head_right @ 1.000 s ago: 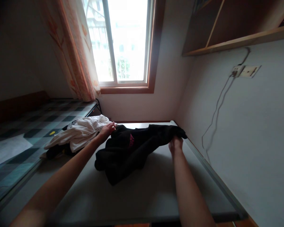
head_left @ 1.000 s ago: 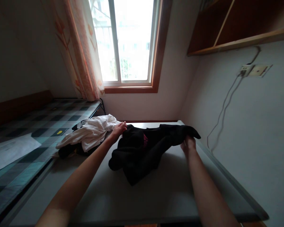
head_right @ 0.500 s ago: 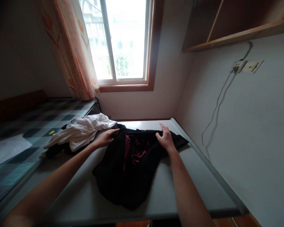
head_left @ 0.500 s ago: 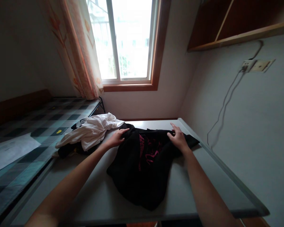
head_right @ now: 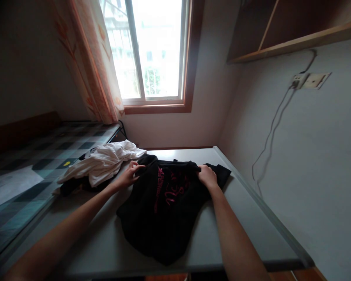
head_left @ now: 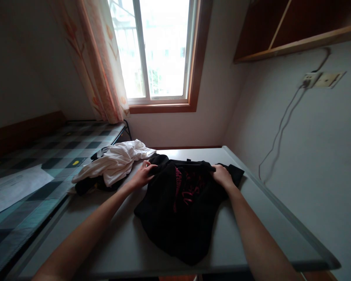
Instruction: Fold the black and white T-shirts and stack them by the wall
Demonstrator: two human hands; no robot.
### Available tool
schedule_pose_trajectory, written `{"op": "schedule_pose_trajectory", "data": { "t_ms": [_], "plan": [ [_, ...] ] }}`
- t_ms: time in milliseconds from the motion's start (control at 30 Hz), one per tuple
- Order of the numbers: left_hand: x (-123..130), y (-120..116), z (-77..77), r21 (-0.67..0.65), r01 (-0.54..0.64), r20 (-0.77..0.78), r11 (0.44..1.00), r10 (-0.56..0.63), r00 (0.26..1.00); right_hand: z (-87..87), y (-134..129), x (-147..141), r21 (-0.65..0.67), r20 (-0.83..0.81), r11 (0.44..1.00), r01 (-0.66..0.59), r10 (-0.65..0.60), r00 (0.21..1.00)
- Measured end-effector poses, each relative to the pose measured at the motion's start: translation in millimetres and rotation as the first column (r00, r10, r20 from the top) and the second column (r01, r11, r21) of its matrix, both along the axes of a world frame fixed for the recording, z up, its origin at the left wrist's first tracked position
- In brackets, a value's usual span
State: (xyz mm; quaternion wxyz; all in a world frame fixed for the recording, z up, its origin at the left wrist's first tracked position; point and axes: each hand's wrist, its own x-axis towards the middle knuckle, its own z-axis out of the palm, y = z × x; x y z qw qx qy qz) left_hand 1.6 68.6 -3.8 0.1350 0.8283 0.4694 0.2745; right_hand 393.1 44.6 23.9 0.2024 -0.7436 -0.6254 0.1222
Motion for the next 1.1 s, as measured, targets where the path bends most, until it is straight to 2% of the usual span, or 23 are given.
{"op": "schedule_pose_trajectory", "data": {
  "t_ms": [133, 233, 367, 467, 533, 633, 700, 767, 833, 900, 933, 1033, 1100],
  "plan": [
    [3.2, -3.5, 5.2, 0.063, -0.038, -0.017, 0.997, 0.039, 0.999, -2.6, 2.3, 0.2, 0.145, -0.078, 0.988, 0.046, -0.035, 0.996],
    [6.0, -4.5, 12.8, 0.053, 0.006, 0.028, 0.999, -0.007, 1.000, -2.0, 4.1, 1.1, 0.254, -0.103, 0.966, 0.039, -0.012, 0.995],
    [12.1, -8.2, 30.0, -0.135, 0.135, 0.142, 0.982, -0.116, 0.983, 0.5, 4.9, 4.6, 0.296, -0.104, 0.953, 0.064, -0.034, 0.994],
    [14.2, -14.4, 47.4, -0.265, 0.205, 0.203, 0.942, -0.153, 0.967, 0.7, 3.1, 7.3, 0.369, -0.056, 0.927, 0.076, -0.059, 0.997],
    [12.2, -18.3, 58.4, -0.359, 0.248, 0.236, 0.900, -0.169, 0.957, 0.8, 0.6, 8.1, 0.409, -0.023, 0.902, 0.141, -0.144, 0.989],
    [6.1, -19.9, 69.1, -0.485, 0.251, 0.286, 0.838, -0.120, 0.951, 2.6, -3.7, 8.2, 0.386, 0.014, 0.886, 0.256, -0.283, 0.959],
    [3.5, -17.2, 71.5, -0.511, 0.190, 0.280, 0.838, -0.047, 0.959, 4.9, -5.7, 8.0, 0.309, 0.031, 0.910, 0.276, -0.300, 0.953],
    [4.2, -13.4, 71.4, -0.422, 0.068, 0.246, 0.904, 0.041, 0.968, 7.3, -6.7, 7.7, 0.211, 0.025, 0.938, 0.275, -0.286, 0.958],
    [8.1, -11.3, 70.0, -0.202, -0.080, 0.227, 0.976, 0.126, 0.966, 8.5, -7.0, 7.9, 0.133, 0.012, 0.949, 0.287, -0.291, 0.957],
    [14.2, -12.7, 68.4, -0.010, -0.155, 0.223, 0.988, 0.153, 0.963, 7.8, -6.3, 8.9, 0.096, 0.019, 0.952, 0.290, -0.293, 0.956],
    [17.6, -14.6, 67.5, 0.013, -0.136, 0.202, 0.991, 0.130, 0.971, 6.6, -5.5, 9.7, 0.085, 0.022, 0.955, 0.282, -0.285, 0.958],
    [27.5, -21.1, 64.1, -0.089, -0.004, 0.097, 0.996, 0.013, 0.995, 0.4, -0.9, 12.3, 0.101, -0.028, 0.966, 0.238, -0.237, 0.971],
    [32.1, -22.6, 60.7, -0.095, -0.020, 0.063, 0.995, 0.026, 0.998, -3.7, 2.6, 11.9, 0.090, -0.163, 0.978, 0.188, -0.172, 0.972]
  ]
}}
